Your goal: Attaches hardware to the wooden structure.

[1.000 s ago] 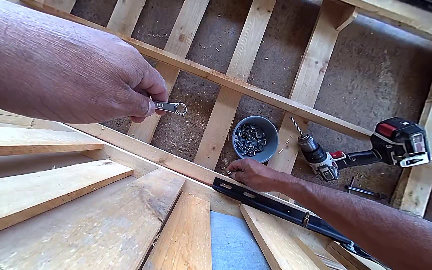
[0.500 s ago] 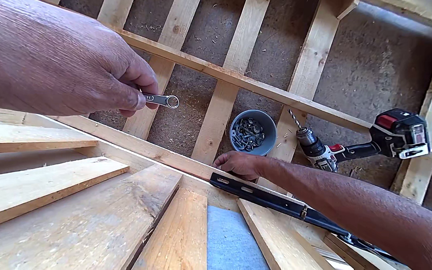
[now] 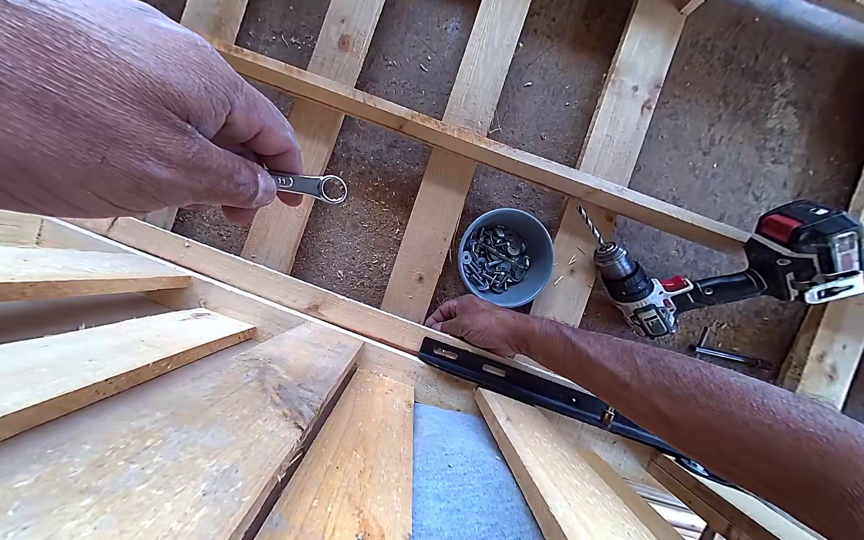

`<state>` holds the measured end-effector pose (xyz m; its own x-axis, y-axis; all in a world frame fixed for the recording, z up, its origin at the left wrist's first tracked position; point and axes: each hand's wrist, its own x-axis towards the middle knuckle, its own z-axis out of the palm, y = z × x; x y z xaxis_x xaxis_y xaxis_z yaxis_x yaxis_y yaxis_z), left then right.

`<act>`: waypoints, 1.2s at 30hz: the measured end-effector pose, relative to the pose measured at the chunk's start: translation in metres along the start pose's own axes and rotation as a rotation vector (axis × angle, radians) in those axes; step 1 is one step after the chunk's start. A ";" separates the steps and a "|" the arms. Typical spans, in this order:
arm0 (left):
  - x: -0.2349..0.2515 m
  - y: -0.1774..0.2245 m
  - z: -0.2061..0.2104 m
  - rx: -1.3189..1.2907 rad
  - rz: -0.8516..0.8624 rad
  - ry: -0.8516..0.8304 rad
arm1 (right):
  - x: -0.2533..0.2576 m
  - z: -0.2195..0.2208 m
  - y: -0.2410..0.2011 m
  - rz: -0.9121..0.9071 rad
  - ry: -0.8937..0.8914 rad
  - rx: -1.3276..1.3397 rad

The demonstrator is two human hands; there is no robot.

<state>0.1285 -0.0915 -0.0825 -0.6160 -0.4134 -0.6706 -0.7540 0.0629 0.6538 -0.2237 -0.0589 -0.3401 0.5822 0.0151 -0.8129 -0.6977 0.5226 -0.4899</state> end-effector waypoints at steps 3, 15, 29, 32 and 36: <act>0.000 0.002 0.000 -0.006 -0.014 -0.006 | 0.002 -0.001 0.003 -0.002 -0.010 0.011; 0.001 0.003 0.015 -0.107 -0.004 0.128 | 0.006 -0.001 0.011 -0.014 0.023 0.019; 0.024 0.018 0.038 0.161 -0.121 0.226 | 0.008 0.000 0.011 -0.150 0.023 -0.101; 0.048 0.046 0.067 0.259 -0.333 0.389 | 0.006 -0.008 0.010 -0.203 0.006 -0.211; 0.080 0.060 0.083 0.235 -0.375 0.123 | 0.004 -0.010 0.016 -0.154 -0.077 -0.145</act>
<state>0.0147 -0.0455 -0.1258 -0.2700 -0.5510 -0.7896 -0.9596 0.0868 0.2675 -0.2367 -0.0589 -0.3543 0.7127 0.0130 -0.7014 -0.6478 0.3957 -0.6510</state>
